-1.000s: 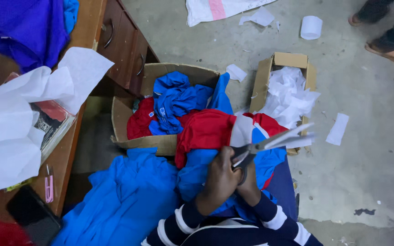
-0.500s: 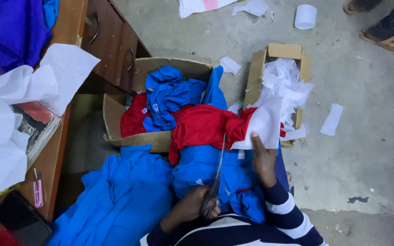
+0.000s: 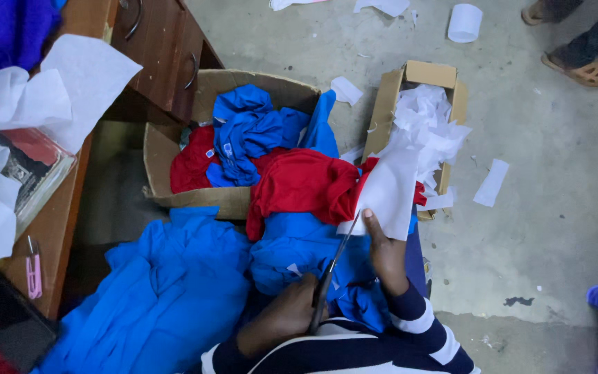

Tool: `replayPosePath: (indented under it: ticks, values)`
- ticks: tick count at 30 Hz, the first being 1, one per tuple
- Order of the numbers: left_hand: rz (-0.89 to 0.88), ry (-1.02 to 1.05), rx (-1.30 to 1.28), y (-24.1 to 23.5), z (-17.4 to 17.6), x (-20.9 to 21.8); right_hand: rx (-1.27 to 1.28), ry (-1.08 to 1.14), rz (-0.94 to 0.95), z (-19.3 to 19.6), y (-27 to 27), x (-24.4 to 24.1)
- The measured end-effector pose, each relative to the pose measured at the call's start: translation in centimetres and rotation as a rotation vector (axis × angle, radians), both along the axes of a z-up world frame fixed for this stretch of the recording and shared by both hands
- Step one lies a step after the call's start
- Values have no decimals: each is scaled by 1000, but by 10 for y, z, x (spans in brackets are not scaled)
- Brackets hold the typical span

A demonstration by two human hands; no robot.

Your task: The person sits on the floor and uses a pair of scissors to cut white paper labels off of blue and red t-shirts. The person picks up a shirt, cuts the label, and places the cut piece into a nearby cardboard box.

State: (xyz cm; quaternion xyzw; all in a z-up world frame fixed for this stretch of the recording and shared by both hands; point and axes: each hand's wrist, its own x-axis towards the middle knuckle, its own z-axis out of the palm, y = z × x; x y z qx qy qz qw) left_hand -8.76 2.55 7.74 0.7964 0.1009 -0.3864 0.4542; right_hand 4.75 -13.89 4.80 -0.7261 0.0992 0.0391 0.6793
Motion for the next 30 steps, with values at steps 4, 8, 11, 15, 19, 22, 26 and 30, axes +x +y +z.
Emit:
replayPosePath:
  ticks: [4,8,11,15,19,22,26,30]
  values:
    - [122,72,50,-12,-15,-7,38,-72,72,9,8,-18]
    - [94,-147,169,-27,-51,-24,33,-94,79,10,6,-27]
    - [82,-332,226,-29,-64,-34,-686,-809,375,-63,-39,-36]
    - [110,-197,108,-26,-35,-22,-106,-195,166,-4,-6,-38]
    - [153,-208,155,-35,-43,-22,-156,-424,276,-48,-26,-49]
    - [187,-174,54,-34,-46,-18,-440,-678,341,-81,-44,-54]
    - [194,-237,41,-36,-42,-17,251,-181,97,9,10,-51]
    - [181,-71,107,-37,-27,-8,-761,-979,359,-100,-59,-62]
